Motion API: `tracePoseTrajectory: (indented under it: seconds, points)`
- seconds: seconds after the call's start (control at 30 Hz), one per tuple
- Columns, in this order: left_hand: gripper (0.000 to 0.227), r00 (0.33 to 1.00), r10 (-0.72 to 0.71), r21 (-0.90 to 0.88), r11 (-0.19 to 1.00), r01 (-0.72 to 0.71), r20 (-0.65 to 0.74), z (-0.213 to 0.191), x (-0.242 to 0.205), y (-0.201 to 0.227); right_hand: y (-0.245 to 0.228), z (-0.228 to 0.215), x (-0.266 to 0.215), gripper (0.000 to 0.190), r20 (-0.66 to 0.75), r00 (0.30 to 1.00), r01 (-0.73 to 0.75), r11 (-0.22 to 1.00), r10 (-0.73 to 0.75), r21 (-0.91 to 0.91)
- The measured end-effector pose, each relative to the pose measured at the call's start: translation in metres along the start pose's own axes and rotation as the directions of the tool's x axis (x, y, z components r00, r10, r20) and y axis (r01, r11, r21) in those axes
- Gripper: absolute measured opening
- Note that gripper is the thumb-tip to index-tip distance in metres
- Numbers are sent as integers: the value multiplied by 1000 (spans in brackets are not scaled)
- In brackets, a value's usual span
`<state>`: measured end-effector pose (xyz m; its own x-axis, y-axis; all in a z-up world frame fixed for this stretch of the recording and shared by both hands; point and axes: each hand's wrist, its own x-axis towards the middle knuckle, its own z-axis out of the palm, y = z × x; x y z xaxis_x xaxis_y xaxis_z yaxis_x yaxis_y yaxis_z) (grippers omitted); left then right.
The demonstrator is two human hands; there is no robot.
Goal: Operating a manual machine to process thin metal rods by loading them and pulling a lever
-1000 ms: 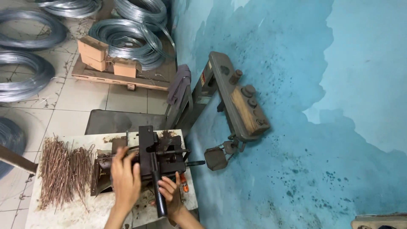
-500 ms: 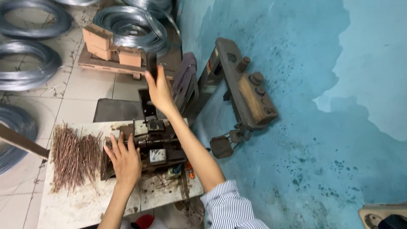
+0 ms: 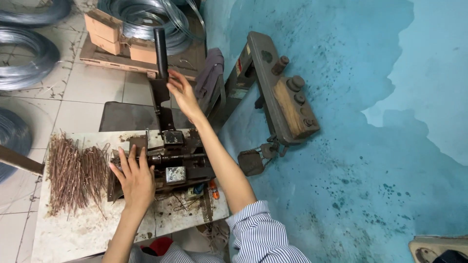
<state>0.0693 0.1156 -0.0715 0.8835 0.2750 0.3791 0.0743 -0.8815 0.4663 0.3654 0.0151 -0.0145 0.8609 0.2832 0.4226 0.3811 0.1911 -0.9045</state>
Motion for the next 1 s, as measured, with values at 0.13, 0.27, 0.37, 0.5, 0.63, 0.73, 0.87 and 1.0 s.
tracePoseTrajectory:
  seconds: [0.13,0.27,0.37,0.5,0.63,0.73,0.87,1.0]
  points:
    - [67,1000,10,-26,1000,-10,20,1,-3,-4,-27,-38,-64,38,-25,1000,-7,982,3,-191]
    - [63,998,-7,-58,998,11,68,3,-1,-5,-42,-86,-133,24,-279,959,-195,810,41,-553]
    - [63,997,-9,-64,998,14,79,4,-3,-7,-26,-109,-186,32,-448,883,-408,699,139,-587]
    - [63,997,-9,-68,998,13,72,1,-3,-6,17,-117,-236,57,-556,738,-615,719,381,-324]
    - [61,998,-18,-69,997,22,58,-9,0,3,47,-122,-244,60,-589,766,-474,846,259,-245]
    - [62,998,-18,-48,999,20,53,-11,0,5,38,-119,-237,67,-609,756,-482,833,240,-271]
    - [64,999,-19,-29,999,20,43,-12,3,7,46,-120,-240,63,-747,631,-567,781,208,-262]
    - [63,999,-35,-25,999,36,35,-12,2,8,53,-119,-243,56,-906,414,-577,794,82,-192]
